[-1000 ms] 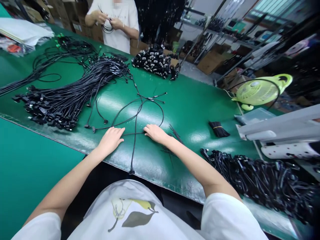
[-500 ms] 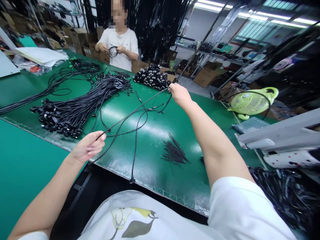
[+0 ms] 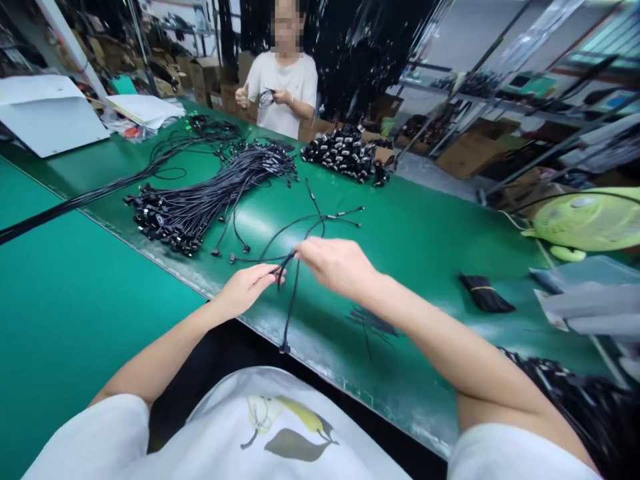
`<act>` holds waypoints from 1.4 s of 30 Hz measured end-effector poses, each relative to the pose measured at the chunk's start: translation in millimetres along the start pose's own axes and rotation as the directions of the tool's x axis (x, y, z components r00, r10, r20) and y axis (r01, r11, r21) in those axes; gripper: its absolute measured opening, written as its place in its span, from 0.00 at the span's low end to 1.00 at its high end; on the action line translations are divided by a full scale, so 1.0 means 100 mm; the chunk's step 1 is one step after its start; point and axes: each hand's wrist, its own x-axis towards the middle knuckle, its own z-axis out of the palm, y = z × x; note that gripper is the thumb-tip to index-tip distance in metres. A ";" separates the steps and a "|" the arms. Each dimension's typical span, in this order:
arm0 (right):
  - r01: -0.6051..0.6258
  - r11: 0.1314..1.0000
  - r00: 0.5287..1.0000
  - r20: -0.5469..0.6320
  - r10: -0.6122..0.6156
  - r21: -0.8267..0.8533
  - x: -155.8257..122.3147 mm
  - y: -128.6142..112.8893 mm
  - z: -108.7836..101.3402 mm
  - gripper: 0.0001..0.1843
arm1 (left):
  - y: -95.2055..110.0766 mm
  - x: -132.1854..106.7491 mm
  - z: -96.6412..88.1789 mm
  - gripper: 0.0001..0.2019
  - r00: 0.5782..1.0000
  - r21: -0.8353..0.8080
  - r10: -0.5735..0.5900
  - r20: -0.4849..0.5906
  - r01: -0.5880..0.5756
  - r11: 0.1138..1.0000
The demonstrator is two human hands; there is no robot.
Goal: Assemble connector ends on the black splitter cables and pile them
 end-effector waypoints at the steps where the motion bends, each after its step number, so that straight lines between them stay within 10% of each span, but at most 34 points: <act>1: -0.067 0.998 0.997 -0.031 0.067 0.003 -0.03 0.08 -0.02 0.17 | 0.02 -0.01 0.07 0.16 0.997 -0.080 -0.022 0.076 0.028 0.996; 6: -0.240 0.970 0.968 -0.066 0.243 0.046 -0.29 0.45 0.13 0.17 | 0.02 -0.06 0.25 0.14 0.940 -0.471 -0.113 0.321 0.262 0.842; 11: -0.155 0.973 0.984 -0.059 0.167 0.174 -0.41 0.20 0.23 0.18 | -0.07 0.06 0.42 0.11 0.997 -0.084 -0.063 -0.046 0.059 0.995; 16: -0.172 0.973 0.984 0.073 0.162 0.156 -0.39 -0.02 0.13 0.17 | -0.05 0.15 0.30 0.14 0.953 0.259 0.096 -0.287 -0.019 0.966; 20: -0.205 0.955 0.979 0.061 0.196 0.213 -0.38 -0.07 0.08 0.17 | 0.01 0.12 0.27 0.12 0.990 0.220 0.136 -0.032 -0.125 0.967; 23: -0.254 0.941 0.966 0.013 0.257 0.224 -0.36 0.04 0.11 0.17 | 0.01 0.05 0.32 0.11 0.983 -0.080 -0.070 0.168 0.084 0.993; 28: -0.397 0.912 0.910 -0.088 0.406 0.099 -0.51 0.52 0.29 0.19 | 0.05 -0.04 0.07 0.10 0.899 -0.666 -0.196 0.392 0.424 0.614; 33: -0.281 0.941 0.905 -0.273 0.325 0.188 -0.93 0.77 0.51 0.22 | 0.23 -0.01 -0.35 0.10 0.962 -0.982 -0.270 0.037 0.086 0.170; 36: -0.223 0.969 0.910 -0.333 0.247 0.107 -1.09 0.68 0.56 0.21 | 0.32 0.10 -0.38 0.11 0.940 -0.992 -0.325 -0.099 -0.069 0.102; 42: -0.087 0.996 0.955 -0.286 0.077 -0.022 -1.12 0.32 0.51 0.19 | 0.38 0.31 -0.11 0.13 0.912 -0.977 -0.411 0.010 0.096 0.190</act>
